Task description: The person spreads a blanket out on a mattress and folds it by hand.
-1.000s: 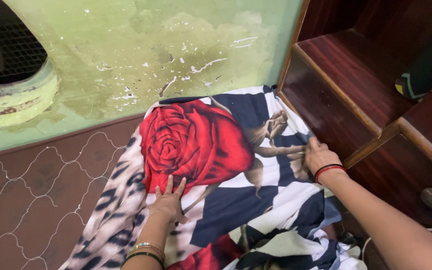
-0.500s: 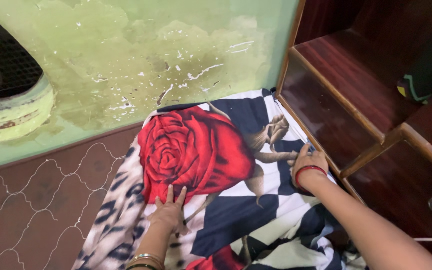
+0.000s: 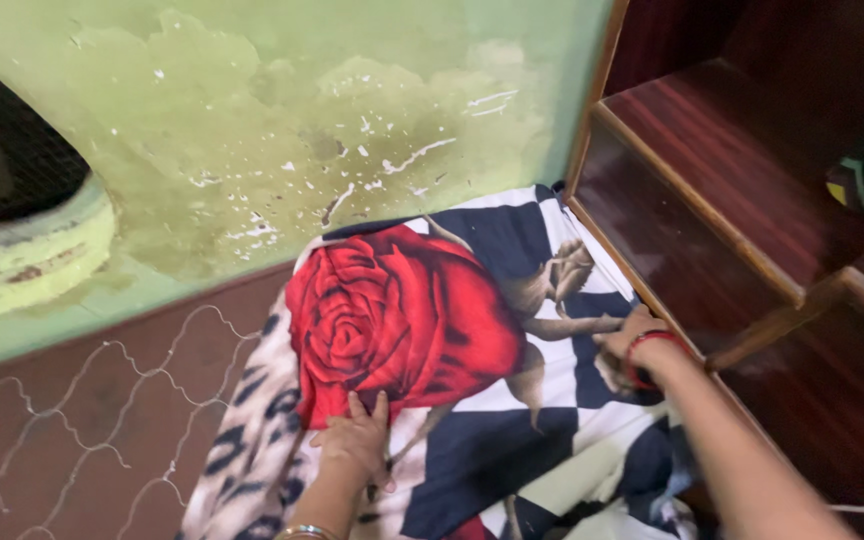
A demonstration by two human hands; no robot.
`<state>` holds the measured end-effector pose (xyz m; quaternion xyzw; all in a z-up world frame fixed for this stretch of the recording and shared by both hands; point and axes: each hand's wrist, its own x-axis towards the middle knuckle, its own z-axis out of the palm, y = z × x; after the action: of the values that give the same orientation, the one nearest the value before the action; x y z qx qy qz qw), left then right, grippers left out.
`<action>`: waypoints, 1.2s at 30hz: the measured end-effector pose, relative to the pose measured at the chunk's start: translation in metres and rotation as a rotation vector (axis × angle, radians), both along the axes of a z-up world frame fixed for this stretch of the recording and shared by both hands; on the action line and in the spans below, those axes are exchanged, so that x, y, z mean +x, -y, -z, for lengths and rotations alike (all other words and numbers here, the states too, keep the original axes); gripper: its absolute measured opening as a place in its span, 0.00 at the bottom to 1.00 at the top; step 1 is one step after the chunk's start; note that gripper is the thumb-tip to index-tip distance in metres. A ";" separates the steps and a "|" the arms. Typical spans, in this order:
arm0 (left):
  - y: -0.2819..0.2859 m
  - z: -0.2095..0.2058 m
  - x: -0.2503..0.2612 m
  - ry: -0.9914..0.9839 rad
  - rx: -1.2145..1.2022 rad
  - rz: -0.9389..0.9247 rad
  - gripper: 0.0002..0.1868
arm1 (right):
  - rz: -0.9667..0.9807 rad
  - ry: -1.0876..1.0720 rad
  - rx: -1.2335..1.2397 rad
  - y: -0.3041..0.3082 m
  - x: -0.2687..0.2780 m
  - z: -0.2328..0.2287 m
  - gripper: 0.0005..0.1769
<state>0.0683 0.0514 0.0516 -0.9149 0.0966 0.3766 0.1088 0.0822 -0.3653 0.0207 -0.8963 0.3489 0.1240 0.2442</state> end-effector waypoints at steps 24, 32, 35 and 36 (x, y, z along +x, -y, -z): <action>-0.007 0.036 0.033 0.098 -0.025 -0.018 0.79 | -0.270 -0.035 -0.323 -0.037 0.051 -0.011 0.63; -0.007 0.032 0.034 0.046 0.011 0.042 0.79 | -0.064 -0.024 0.169 0.021 0.092 -0.008 0.43; -0.010 0.050 0.041 0.028 0.031 0.061 0.80 | -0.025 -0.008 0.069 0.018 0.099 -0.005 0.42; -0.012 0.058 0.042 0.082 0.011 0.084 0.77 | -0.035 -0.054 0.090 0.016 0.102 -0.008 0.42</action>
<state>0.1100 0.0630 -0.0059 -0.9241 0.1283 0.3342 0.1335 0.1840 -0.3817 0.0287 -0.8866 0.3337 0.1680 0.2726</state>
